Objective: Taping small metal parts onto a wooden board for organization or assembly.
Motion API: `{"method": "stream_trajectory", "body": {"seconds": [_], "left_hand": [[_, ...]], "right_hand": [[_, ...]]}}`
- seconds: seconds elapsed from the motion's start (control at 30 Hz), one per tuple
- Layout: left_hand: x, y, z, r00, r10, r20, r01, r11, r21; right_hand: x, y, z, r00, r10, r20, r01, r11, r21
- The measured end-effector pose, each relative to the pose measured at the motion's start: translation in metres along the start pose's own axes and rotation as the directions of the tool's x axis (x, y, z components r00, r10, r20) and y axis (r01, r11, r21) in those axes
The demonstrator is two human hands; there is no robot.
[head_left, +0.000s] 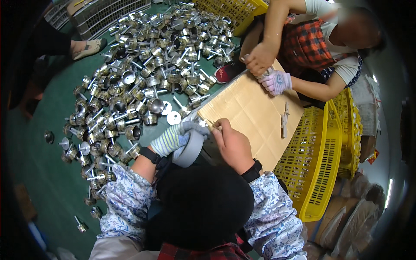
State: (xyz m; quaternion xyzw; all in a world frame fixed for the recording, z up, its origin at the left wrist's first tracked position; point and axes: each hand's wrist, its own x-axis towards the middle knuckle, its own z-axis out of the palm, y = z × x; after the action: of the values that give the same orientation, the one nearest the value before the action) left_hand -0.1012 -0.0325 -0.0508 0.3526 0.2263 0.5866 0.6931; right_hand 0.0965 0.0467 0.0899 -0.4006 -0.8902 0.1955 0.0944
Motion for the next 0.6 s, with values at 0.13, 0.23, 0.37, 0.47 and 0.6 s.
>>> {"method": "stream_trajectory", "body": {"seconds": [0.13,0.23,0.37,0.47,0.6], "left_hand": [[-0.005,-0.004,-0.003,1.0,-0.031,0.003,0.031,0.999,0.043],[-0.007,-0.012,-0.009,0.993,-0.109,-0.039,0.112,0.99,0.082],[-0.008,-0.015,-0.016,0.997,-0.074,-0.021,0.076,0.989,0.129],[-0.009,-0.01,-0.014,0.997,-0.079,-0.007,0.08,0.993,0.088],[-0.011,-0.009,-0.014,0.994,-0.11,0.017,0.108,0.99,0.086]], "right_hand": [[0.01,-0.006,0.005,0.999,-0.017,0.042,0.022,0.994,-0.107],[0.012,-0.009,0.01,0.994,-0.093,0.061,0.103,0.973,-0.206],[0.013,-0.008,0.02,0.985,-0.16,0.064,0.171,0.951,-0.257],[0.012,-0.006,0.024,0.987,-0.133,0.086,0.151,0.957,-0.248],[0.01,-0.007,0.027,0.987,-0.115,0.108,0.142,0.946,-0.292]]}}
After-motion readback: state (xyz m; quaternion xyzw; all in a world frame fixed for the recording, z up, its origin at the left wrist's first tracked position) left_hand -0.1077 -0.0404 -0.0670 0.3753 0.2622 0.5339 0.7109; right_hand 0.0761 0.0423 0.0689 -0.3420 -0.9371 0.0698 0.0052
